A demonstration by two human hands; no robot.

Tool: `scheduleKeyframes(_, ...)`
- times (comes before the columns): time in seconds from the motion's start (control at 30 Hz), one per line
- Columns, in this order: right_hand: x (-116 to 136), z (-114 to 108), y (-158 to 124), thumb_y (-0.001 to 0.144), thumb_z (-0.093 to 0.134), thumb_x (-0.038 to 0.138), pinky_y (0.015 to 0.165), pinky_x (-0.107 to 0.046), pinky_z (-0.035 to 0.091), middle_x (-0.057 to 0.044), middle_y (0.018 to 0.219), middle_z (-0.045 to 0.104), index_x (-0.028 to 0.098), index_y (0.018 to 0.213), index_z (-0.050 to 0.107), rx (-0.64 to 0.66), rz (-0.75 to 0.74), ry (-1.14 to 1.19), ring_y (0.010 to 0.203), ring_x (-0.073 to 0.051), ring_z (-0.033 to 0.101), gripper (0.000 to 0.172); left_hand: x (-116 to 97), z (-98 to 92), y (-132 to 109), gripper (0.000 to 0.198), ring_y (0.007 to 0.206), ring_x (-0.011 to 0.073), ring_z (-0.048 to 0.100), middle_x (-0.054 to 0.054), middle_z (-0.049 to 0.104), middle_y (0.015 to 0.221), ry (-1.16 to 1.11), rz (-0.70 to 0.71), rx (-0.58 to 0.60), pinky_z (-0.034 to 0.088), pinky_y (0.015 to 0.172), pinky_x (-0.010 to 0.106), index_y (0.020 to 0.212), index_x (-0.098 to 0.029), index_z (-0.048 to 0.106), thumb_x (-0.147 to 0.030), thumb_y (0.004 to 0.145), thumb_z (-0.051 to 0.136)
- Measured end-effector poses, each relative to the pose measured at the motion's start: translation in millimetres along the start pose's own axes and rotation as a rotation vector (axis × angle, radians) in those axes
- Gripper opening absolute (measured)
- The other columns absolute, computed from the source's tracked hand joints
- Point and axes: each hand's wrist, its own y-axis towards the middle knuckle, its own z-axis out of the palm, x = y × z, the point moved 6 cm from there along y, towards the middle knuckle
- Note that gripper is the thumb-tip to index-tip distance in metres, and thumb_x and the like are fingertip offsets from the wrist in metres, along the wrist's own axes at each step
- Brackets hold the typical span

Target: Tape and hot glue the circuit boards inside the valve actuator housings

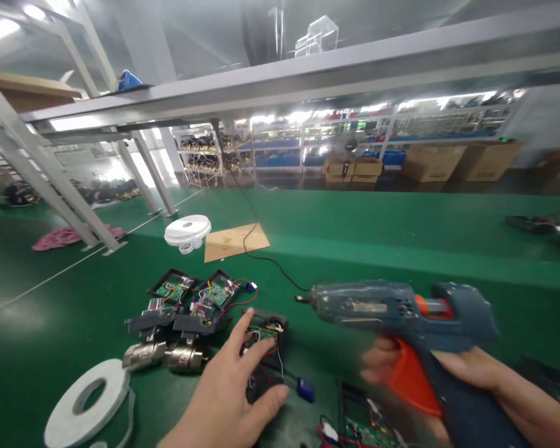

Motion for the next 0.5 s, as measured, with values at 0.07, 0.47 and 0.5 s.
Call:
scheduleKeyframes(0.07, 2.7, 26.4, 22.8, 0.078, 0.077, 0.044, 0.088, -0.042, 0.059, -0.015, 0.122, 0.071, 0.021, 0.107, 0.077, 0.167, -0.007, -0.013, 0.114, -0.035, 0.067, 0.037, -6.3, 10.9, 4.9, 0.049, 0.136, 0.0306, 0.048, 0.014, 0.024, 0.161, -0.104, -0.008, 0.224, 0.047, 0.108, 0.048, 0.133, -0.032, 0.058, -0.051, 0.088, 0.060)
scheduleKeyframes(0.47, -63.3, 29.8, 102.2, 0.087, 0.061, 0.044, 0.100, -0.038, 0.051, -0.015, 0.132, 0.065, 0.013, 0.125, 0.069, 0.304, 0.172, 0.142, 0.106, -0.027, 0.071, 0.050, -14.8, 30.9, 3.1, 0.029, 0.087, 0.0179, 0.070, -0.001, 0.074, 0.103, -0.118, 0.393, 0.032, 0.057, 0.078, 0.033, 0.118, -0.028, 0.065, -0.042, 0.095, 0.055)
scheduleKeyframes(0.5, -66.2, 26.4, 103.0, 0.088, 0.060, 0.043, 0.101, -0.039, 0.050, -0.015, 0.133, 0.064, 0.013, 0.126, 0.069, 0.299, 0.174, 0.151, 0.106, -0.027, 0.070, 0.050, -13.3, 28.2, 1.1, 0.028, 0.079, 0.0172, 0.069, -0.002, 0.074, 0.094, -0.067, 0.386, -0.053, 0.056, 0.072, 0.033, 0.118, -0.027, 0.064, -0.039, 0.094, 0.055)
